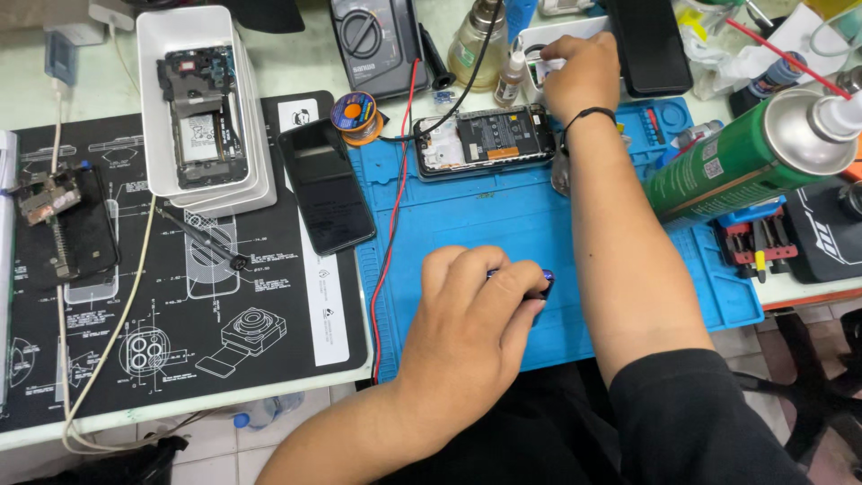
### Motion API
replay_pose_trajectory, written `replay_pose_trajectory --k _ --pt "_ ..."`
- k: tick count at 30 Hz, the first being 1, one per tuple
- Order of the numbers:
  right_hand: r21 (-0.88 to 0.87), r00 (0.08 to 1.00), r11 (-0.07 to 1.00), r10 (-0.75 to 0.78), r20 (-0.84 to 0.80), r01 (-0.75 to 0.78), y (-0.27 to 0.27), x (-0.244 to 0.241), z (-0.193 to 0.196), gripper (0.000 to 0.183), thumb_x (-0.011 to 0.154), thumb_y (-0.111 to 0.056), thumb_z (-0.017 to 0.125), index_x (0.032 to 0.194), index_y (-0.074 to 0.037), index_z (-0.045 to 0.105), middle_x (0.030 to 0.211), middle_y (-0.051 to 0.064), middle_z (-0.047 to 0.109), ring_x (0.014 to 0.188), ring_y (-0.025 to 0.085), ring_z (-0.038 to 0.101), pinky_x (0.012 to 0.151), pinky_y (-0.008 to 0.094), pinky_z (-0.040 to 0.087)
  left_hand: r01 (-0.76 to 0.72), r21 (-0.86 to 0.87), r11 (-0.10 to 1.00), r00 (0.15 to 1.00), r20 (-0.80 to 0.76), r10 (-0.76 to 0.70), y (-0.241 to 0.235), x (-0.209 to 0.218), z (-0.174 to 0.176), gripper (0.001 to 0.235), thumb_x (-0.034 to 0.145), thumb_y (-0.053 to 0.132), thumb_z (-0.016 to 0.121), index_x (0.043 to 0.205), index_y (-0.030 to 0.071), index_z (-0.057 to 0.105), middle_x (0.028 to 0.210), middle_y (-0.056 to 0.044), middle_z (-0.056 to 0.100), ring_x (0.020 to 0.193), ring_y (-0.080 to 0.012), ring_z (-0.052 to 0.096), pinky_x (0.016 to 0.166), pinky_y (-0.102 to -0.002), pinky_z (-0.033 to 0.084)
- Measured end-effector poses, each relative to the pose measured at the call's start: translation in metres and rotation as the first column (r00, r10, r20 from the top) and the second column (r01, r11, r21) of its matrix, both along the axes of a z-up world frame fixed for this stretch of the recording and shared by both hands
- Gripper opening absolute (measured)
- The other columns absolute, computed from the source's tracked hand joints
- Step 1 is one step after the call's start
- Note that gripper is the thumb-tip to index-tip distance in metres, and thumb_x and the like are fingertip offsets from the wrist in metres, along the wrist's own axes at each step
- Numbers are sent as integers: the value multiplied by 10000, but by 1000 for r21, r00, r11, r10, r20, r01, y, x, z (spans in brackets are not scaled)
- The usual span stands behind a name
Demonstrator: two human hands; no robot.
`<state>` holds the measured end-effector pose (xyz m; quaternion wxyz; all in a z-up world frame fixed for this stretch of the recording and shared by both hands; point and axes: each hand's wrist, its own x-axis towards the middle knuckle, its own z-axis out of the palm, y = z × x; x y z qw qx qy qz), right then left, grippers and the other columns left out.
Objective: The person cleans the back and edges of a purple smartphone using a plastic card and a spray can. They repeatedly spray the card and wipe the phone's surface, rotating the device to reach different areas.
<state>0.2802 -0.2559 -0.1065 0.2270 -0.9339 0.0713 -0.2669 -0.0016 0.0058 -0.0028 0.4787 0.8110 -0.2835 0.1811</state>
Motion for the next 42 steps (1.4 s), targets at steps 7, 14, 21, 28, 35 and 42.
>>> replay_pose_trajectory --k 7,14,21,28,35,42 --pt "-1 972 998 -59 -228 60 4 10 13 339 767 -47 722 982 -305 771 1217 130 517 1114 368 585 928 434 486 4 -28 1000 1000 6 -4 5 2 -4 335 873 77 801 1163 132 641 1149 -86 567 1109 -340 517 960 -413 473" --pt "-93 992 994 -49 113 60 9 -10 34 157 789 -54 787 877 -156 708 1132 133 581 1010 361 633 801 458 533 -17 -18 1000 1000 6 17 2 1 -5 349 872 77 802 1176 131 639 1151 -87 564 1104 -344 512 959 -414 470" --pt "-277 796 937 329 507 -211 45 -103 110 195 840 72 770 975 -7 653 903 139 681 827 337 671 691 428 512 -37 14 999 999 8 37 3 6 -2 356 854 88 816 1158 121 633 1132 -82 584 1095 -337 523 958 -416 463" --pt "133 941 937 303 148 -322 53 -247 96 160 957 -14 764 1040 -1 628 908 77 682 624 83 603 572 239 447 -67 16 998 998 20 67 2 5 0 375 841 93 827 1156 113 625 1123 -72 591 1102 -332 522 959 -416 455" --pt "370 890 853 439 -126 -368 35 -250 39 233 806 -63 810 1017 -15 725 835 94 730 691 134 673 614 280 517 -86 44 995 996 26 85 -3 7 1 381 826 98 834 1149 110 633 1115 -77 595 1099 -340 517 955 -425 446" --pt "850 804 237 511 303 -470 27 -271 50 152 896 -24 768 1003 40 681 943 166 753 846 233 747 790 348 625 -84 63 994 996 -23 86 -4 8 7 371 819 84 828 1134 108 633 1072 -67 617 1073 -323 536 937 -418 441"
